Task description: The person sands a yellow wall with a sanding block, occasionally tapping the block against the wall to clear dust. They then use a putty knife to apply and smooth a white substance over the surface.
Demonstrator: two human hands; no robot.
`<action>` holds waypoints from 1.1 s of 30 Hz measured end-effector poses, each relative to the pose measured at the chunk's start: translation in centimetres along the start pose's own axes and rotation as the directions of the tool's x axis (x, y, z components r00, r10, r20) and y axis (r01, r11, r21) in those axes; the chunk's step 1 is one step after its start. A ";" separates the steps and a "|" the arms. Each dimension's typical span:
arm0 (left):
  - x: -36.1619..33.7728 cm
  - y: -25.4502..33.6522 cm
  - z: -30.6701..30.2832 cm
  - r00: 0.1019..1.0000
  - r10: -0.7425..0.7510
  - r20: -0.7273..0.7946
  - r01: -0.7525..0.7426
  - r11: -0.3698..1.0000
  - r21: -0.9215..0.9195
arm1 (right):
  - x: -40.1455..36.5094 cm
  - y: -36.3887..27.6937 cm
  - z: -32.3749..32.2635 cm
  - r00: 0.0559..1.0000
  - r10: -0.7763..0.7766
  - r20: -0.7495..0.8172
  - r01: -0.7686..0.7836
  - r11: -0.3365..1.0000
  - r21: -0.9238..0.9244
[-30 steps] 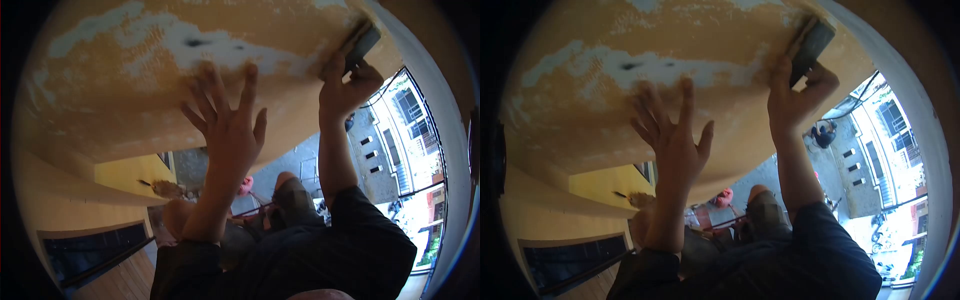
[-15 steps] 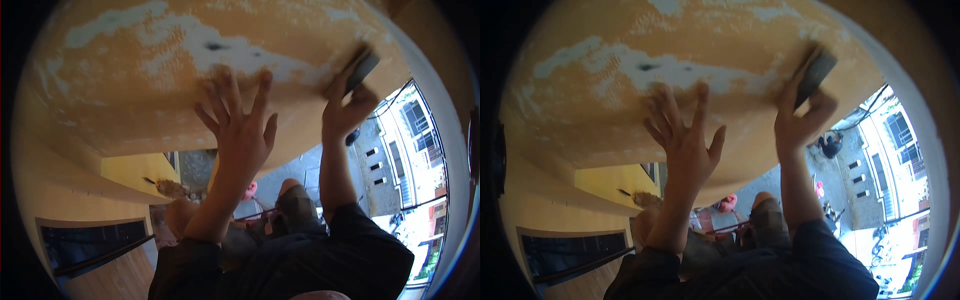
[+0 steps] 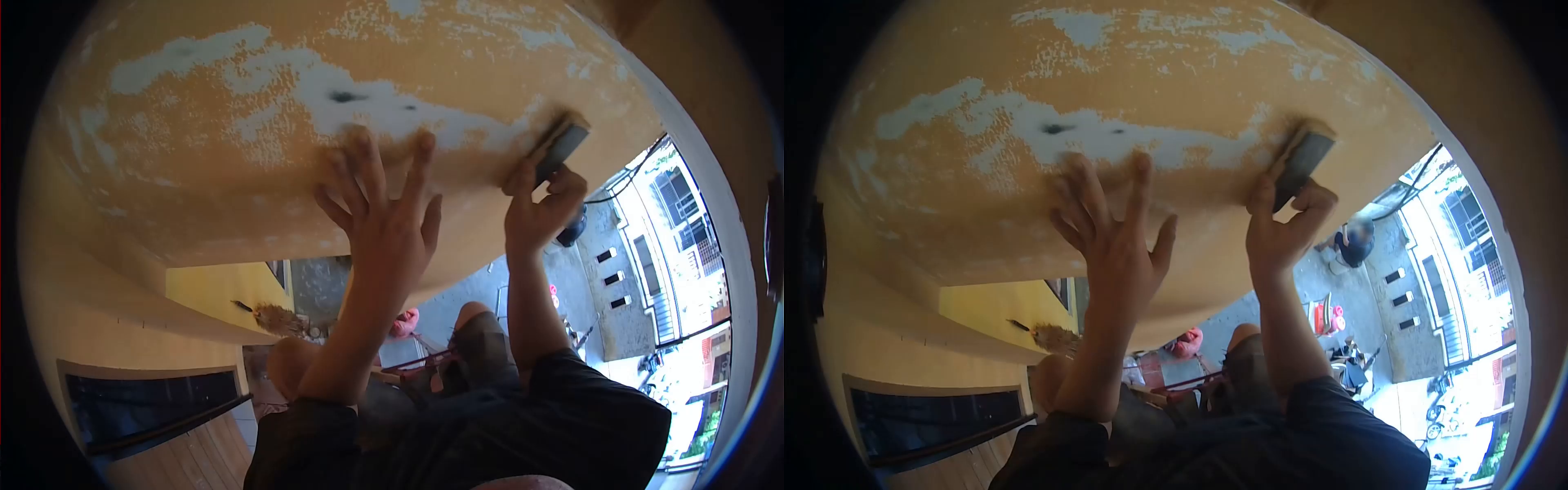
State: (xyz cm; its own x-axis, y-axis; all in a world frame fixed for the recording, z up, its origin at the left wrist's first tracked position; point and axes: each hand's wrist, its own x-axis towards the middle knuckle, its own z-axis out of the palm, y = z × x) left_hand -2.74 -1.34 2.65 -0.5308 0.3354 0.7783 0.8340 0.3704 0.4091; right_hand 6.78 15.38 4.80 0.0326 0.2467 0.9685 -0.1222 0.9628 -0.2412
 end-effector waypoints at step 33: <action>-0.3 -0.4 -0.7 0.996 0.015 0.082 -0.016 1.000 0.010 | -6.3 -1.5 -5.8 0.942 0.112 0.315 0.005 0.938 -0.346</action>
State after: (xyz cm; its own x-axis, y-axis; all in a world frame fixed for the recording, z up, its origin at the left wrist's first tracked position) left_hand -2.80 -2.18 2.52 -0.5286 0.4111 0.7427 0.8408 0.3737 0.3916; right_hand 12.46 13.06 -1.31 -0.2956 0.3051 0.9053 0.2288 0.9427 -0.2429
